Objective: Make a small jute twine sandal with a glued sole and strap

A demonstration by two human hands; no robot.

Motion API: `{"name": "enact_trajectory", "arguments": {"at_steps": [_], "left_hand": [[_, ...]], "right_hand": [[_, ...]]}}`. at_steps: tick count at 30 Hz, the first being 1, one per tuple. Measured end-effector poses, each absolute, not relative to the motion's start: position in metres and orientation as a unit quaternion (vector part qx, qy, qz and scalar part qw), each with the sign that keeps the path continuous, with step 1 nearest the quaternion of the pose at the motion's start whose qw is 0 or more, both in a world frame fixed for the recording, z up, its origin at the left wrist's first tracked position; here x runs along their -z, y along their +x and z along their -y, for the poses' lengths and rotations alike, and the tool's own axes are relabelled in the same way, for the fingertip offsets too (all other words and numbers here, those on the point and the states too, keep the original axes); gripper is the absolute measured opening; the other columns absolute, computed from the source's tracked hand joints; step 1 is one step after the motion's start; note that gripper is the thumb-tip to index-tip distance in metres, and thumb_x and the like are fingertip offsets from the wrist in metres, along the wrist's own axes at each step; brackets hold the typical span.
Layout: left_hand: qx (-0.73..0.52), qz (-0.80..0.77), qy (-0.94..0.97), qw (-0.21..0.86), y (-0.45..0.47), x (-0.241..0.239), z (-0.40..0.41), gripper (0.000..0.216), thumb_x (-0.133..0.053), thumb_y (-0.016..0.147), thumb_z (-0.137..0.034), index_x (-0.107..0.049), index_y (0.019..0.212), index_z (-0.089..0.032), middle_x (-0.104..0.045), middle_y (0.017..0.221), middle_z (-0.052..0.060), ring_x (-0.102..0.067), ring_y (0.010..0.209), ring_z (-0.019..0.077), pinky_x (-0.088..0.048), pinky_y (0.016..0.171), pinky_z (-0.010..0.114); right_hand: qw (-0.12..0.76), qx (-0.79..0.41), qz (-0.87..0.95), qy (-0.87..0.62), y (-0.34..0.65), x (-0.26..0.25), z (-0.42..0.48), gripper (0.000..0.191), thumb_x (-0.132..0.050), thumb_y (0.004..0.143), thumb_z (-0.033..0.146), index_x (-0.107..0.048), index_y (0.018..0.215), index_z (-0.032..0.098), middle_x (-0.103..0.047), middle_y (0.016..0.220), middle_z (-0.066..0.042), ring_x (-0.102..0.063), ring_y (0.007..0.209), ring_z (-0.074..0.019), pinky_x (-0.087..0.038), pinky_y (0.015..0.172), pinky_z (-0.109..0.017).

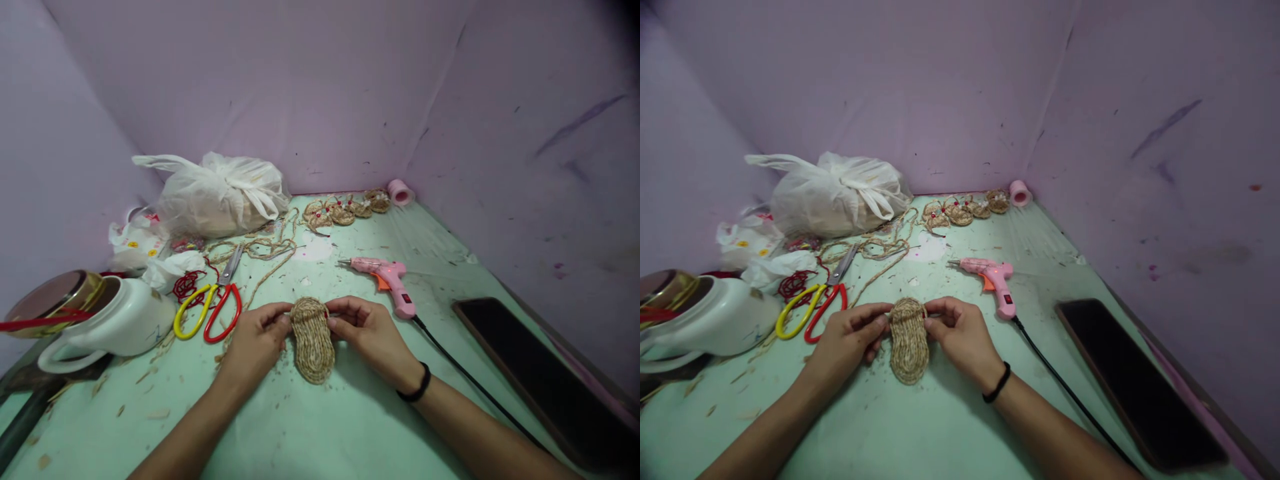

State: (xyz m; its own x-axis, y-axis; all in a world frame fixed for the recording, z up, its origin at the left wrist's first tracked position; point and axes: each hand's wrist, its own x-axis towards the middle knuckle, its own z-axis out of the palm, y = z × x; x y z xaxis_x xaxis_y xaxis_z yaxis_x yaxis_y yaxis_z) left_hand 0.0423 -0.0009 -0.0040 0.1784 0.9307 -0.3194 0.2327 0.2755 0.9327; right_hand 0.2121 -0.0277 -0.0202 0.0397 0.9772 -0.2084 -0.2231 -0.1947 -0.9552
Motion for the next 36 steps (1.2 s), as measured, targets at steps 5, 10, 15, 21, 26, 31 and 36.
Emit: {"name": "enact_trajectory", "arguments": {"at_steps": [5,10,15,21,26,31,36], "left_hand": [[-0.285,-0.582,0.489,0.583,0.048,-0.001,0.000,0.032,-0.060,0.060,-0.020,-0.062,0.090,-0.007,-0.050,0.046,-0.004,-0.040,0.035,0.0073,-0.032,0.033,0.019],[-0.263,-0.574,0.500,0.593,0.046,0.003,0.000,0.027,-0.056,0.063,-0.019,-0.065,0.087,-0.008,-0.048,0.041,-0.004,-0.040,0.033,0.0065,-0.032,0.035,0.018],[-0.262,-0.561,0.498,0.607,0.045,0.008,-0.001,0.029,-0.057,0.066,-0.022,-0.064,0.090,-0.007,-0.049,0.042,-0.004,-0.040,0.033,0.0055,-0.031,0.035,0.017],[-0.253,-0.568,0.501,0.603,0.046,0.007,-0.001,0.032,-0.055,0.067,-0.022,-0.062,0.093,-0.006,-0.048,0.042,-0.005,-0.040,0.034,0.0053,-0.032,0.035,0.017],[-0.248,-0.557,0.512,0.605,0.046,0.007,0.000,0.034,-0.054,0.066,-0.024,-0.061,0.093,-0.004,-0.046,0.041,-0.005,-0.038,0.034,0.0053,-0.031,0.034,0.016],[-0.237,-0.560,0.518,0.602,0.045,0.011,-0.003,0.041,-0.054,0.062,-0.029,-0.059,0.093,-0.003,-0.045,0.039,-0.006,-0.037,0.033,0.0061,-0.030,0.032,0.017],[-0.235,-0.552,0.522,0.606,0.046,0.012,-0.004,0.046,-0.055,0.058,-0.035,-0.059,0.091,-0.003,-0.044,0.039,-0.007,-0.035,0.032,0.0054,-0.030,0.032,0.018]], "right_hand": [[0.506,-0.589,0.382,-0.501,0.211,0.021,0.028,0.017,-0.068,0.060,0.018,-0.063,0.076,0.014,-0.068,0.068,-0.002,-0.061,0.059,-0.0120,-0.049,0.059,-0.026],[0.507,-0.587,0.385,-0.500,0.211,0.023,0.028,0.017,-0.068,0.059,0.017,-0.063,0.076,0.015,-0.068,0.069,-0.002,-0.061,0.061,-0.0119,-0.049,0.061,-0.026],[0.508,-0.596,0.376,-0.496,0.211,0.022,0.028,0.019,-0.069,0.058,0.019,-0.063,0.075,0.014,-0.068,0.068,-0.002,-0.061,0.060,-0.0122,-0.049,0.061,-0.026],[0.504,-0.605,0.369,-0.493,0.212,0.023,0.027,0.021,-0.072,0.057,0.021,-0.064,0.075,0.014,-0.068,0.067,-0.002,-0.061,0.060,-0.0128,-0.049,0.060,-0.027],[0.506,-0.604,0.371,-0.491,0.211,0.024,0.027,0.020,-0.071,0.056,0.020,-0.063,0.073,0.014,-0.066,0.066,-0.001,-0.059,0.058,-0.0120,-0.048,0.057,-0.026],[0.510,-0.611,0.371,-0.478,0.209,0.028,0.025,0.021,-0.071,0.056,0.020,-0.062,0.072,0.013,-0.065,0.064,-0.002,-0.059,0.058,-0.0130,-0.047,0.057,-0.026],[0.508,-0.605,0.381,-0.481,0.209,0.030,0.023,0.020,-0.070,0.056,0.018,-0.062,0.073,0.011,-0.065,0.065,-0.004,-0.058,0.059,-0.0130,-0.045,0.057,-0.026]]}}
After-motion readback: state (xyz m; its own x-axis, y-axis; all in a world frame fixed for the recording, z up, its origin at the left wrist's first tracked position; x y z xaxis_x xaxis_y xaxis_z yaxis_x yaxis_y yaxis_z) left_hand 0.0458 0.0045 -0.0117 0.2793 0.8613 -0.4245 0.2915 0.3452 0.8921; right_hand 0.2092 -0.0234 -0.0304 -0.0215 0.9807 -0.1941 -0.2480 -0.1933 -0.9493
